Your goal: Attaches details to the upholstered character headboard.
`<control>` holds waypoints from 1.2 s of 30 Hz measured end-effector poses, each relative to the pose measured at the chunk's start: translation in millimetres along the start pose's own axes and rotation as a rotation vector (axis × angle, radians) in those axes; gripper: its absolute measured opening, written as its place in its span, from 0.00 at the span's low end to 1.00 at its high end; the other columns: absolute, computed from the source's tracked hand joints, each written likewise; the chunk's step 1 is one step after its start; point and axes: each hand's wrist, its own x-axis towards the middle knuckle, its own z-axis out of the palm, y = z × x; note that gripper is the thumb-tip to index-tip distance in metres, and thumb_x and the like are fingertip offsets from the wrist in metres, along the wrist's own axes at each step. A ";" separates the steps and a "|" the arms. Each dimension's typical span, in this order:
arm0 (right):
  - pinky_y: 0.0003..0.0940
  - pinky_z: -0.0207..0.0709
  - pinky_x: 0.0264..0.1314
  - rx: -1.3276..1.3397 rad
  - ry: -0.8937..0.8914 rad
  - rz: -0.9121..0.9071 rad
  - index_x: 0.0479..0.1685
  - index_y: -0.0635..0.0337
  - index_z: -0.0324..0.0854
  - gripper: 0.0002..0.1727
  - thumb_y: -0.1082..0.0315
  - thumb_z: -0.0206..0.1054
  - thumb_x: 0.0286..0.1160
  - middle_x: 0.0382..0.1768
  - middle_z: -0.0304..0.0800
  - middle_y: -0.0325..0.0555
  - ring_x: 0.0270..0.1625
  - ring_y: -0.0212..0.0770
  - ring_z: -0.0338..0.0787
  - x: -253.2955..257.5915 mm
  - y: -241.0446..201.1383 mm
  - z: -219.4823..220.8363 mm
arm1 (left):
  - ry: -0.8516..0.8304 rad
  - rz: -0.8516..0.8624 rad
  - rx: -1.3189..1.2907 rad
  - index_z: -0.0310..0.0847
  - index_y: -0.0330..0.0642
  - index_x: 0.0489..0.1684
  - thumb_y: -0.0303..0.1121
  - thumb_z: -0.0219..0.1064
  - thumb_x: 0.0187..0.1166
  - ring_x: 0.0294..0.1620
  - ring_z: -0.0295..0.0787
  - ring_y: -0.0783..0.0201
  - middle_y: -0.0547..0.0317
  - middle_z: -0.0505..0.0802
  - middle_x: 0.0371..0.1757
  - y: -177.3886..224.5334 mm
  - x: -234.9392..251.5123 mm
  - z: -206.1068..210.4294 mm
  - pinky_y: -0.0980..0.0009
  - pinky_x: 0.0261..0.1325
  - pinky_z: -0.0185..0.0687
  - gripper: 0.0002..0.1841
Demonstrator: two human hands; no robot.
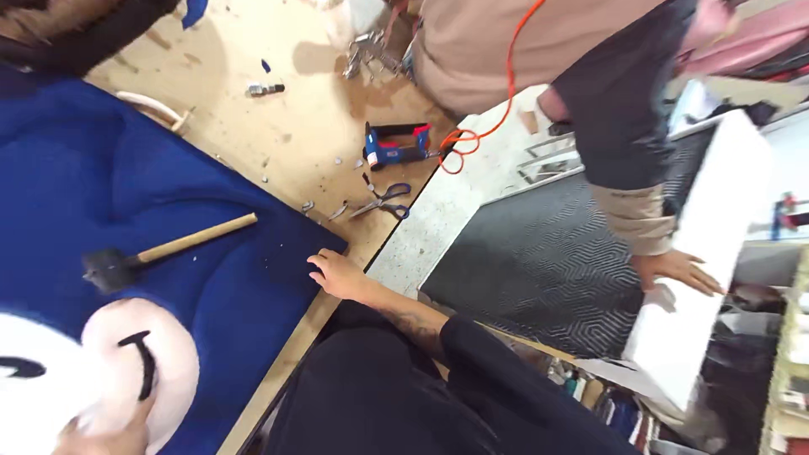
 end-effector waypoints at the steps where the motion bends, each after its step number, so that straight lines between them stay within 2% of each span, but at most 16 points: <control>1: 0.46 0.82 0.71 0.005 -0.013 -0.009 0.72 0.55 0.82 0.21 0.58 0.63 0.85 0.66 0.85 0.54 0.67 0.50 0.87 -2.5 -0.6 2.7 | -0.016 0.009 -0.043 0.47 0.41 0.95 0.57 0.88 0.50 0.93 0.47 0.34 0.30 0.53 0.93 2.9 -0.1 -1.1 0.38 0.89 0.54 0.68; 3: 0.47 0.83 0.70 0.021 -0.020 -0.010 0.71 0.54 0.83 0.21 0.57 0.63 0.85 0.64 0.87 0.52 0.66 0.48 0.88 -10.7 -0.8 2.3 | -0.043 0.011 -0.129 0.44 0.40 0.95 0.52 0.89 0.51 0.94 0.47 0.37 0.31 0.53 0.93 9.7 -2.5 0.6 0.43 0.92 0.52 0.68; 6: 0.47 0.81 0.73 0.078 -0.032 -0.045 0.69 0.56 0.85 0.20 0.56 0.62 0.86 0.62 0.89 0.52 0.66 0.47 0.88 -21.8 1.8 2.5 | -0.054 -0.077 -0.221 0.46 0.40 0.94 0.48 0.91 0.49 0.90 0.62 0.47 0.37 0.64 0.90 23.0 -12.9 -6.2 0.53 0.87 0.67 0.67; 8: 0.53 0.82 0.70 0.079 -0.089 -0.087 0.72 0.58 0.82 0.22 0.55 0.62 0.87 0.62 0.88 0.56 0.65 0.51 0.89 -23.4 10.5 4.6 | -0.012 -0.213 -0.251 0.53 0.48 0.93 0.46 0.93 0.43 0.87 0.65 0.44 0.39 0.68 0.88 18.6 -14.4 -10.5 0.46 0.82 0.72 0.66; 10: 0.56 0.85 0.64 0.088 -0.104 -0.110 0.73 0.59 0.81 0.24 0.54 0.62 0.87 0.59 0.88 0.60 0.58 0.55 0.91 -14.3 24.1 -0.5 | 0.068 -0.290 -0.245 0.65 0.54 0.88 0.45 0.94 0.35 0.89 0.62 0.43 0.40 0.68 0.88 17.4 1.9 -0.7 0.41 0.83 0.69 0.63; 12: 0.54 0.86 0.58 0.103 -0.075 -0.122 0.71 0.59 0.81 0.23 0.54 0.62 0.87 0.52 0.90 0.59 0.52 0.53 0.92 -13.2 32.2 -1.6 | 0.067 -0.403 -0.203 0.62 0.62 0.89 0.52 0.91 0.35 0.95 0.40 0.39 0.41 0.50 0.96 10.5 9.4 8.1 0.28 0.86 0.49 0.63; 13: 0.53 0.86 0.56 0.108 -0.066 -0.125 0.71 0.59 0.82 0.23 0.54 0.62 0.87 0.50 0.91 0.57 0.50 0.52 0.92 -13.3 32.6 -0.6 | 0.074 -0.460 -0.199 0.61 0.65 0.89 0.53 0.90 0.35 0.96 0.33 0.38 0.42 0.43 0.97 10.2 10.5 10.7 0.24 0.84 0.45 0.63; 15: 0.52 0.87 0.54 0.105 -0.077 -0.141 0.68 0.60 0.83 0.22 0.54 0.61 0.87 0.48 0.92 0.56 0.48 0.50 0.92 -12.0 23.8 4.7 | 0.090 -0.533 -0.201 0.63 0.67 0.88 0.51 0.89 0.32 0.96 0.31 0.37 0.44 0.40 0.97 12.4 16.5 12.3 0.24 0.84 0.48 0.63; 18: 0.55 0.87 0.55 0.054 -0.208 -0.247 0.65 0.60 0.85 0.21 0.55 0.61 0.87 0.47 0.93 0.57 0.48 0.53 0.93 -12.7 -14.2 25.7 | 0.056 -0.557 -0.222 0.60 0.67 0.89 0.51 0.87 0.34 0.96 0.27 0.37 0.45 0.35 0.98 9.1 17.1 9.5 0.24 0.82 0.51 0.63; 20: 0.55 0.86 0.57 0.001 -0.267 -0.387 0.65 0.57 0.87 0.21 0.53 0.61 0.87 0.49 0.92 0.55 0.52 0.53 0.92 -12.0 -49.6 58.5 | 0.013 -0.533 -0.275 0.57 0.63 0.91 0.49 0.89 0.33 0.96 0.25 0.37 0.43 0.32 0.97 5.7 19.6 6.4 0.29 0.85 0.53 0.66; 23: 0.61 0.74 0.71 -0.103 -0.305 -0.622 0.75 0.54 0.81 0.29 0.45 0.64 0.83 0.68 0.82 0.57 0.73 0.61 0.79 0.8 -113.1 120.5 | -0.064 -0.464 -0.310 0.50 0.56 0.93 0.50 0.90 0.33 0.96 0.24 0.35 0.38 0.30 0.96 -2.9 21.8 -1.4 0.34 0.89 0.51 0.70; 26: 0.69 0.64 0.75 -0.209 -0.295 -0.777 0.84 0.50 0.72 0.40 0.37 0.66 0.76 0.85 0.69 0.52 0.85 0.63 0.67 21.9 -167.3 185.6 | -0.137 -0.397 -0.143 0.51 0.56 0.92 0.64 0.87 0.35 0.96 0.18 0.36 0.39 0.28 0.96 -16.8 27.1 -6.5 0.29 0.89 0.40 0.70; 28: 0.69 0.63 0.73 -0.251 -0.263 -0.786 0.86 0.47 0.70 0.44 0.31 0.64 0.72 0.86 0.69 0.51 0.85 0.62 0.67 35.1 -194.2 220.1 | -0.140 -0.363 -0.057 0.52 0.55 0.92 0.71 0.83 0.37 0.96 0.17 0.35 0.39 0.28 0.96 -18.0 29.9 -9.6 0.18 0.80 0.36 0.69; 29: 0.70 0.62 0.74 -0.272 -0.251 -0.754 0.86 0.45 0.71 0.46 0.28 0.62 0.70 0.85 0.70 0.52 0.85 0.62 0.67 37.2 -204.9 231.7 | -0.130 -0.347 -0.040 0.54 0.54 0.91 0.71 0.82 0.39 0.95 0.17 0.35 0.39 0.29 0.96 -17.6 29.3 -9.3 0.15 0.79 0.34 0.68; 33: 0.65 0.64 0.68 -0.332 -0.180 -0.631 0.82 0.41 0.75 0.49 0.20 0.62 0.62 0.73 0.77 0.54 0.72 0.60 0.75 35.3 -230.6 253.8 | -0.087 -0.336 -0.034 0.57 0.54 0.90 0.71 0.81 0.41 0.96 0.18 0.34 0.40 0.33 0.97 -20.9 26.7 -5.1 0.16 0.79 0.35 0.65; 36: 0.65 0.64 0.65 -0.406 -0.170 -0.576 0.83 0.41 0.75 0.49 0.21 0.61 0.64 0.66 0.79 0.54 0.67 0.60 0.76 34.2 -238.0 257.0 | -0.159 -0.311 -0.072 0.56 0.53 0.90 0.69 0.80 0.43 0.95 0.14 0.34 0.41 0.29 0.96 -22.1 26.3 -7.0 0.16 0.79 0.33 0.64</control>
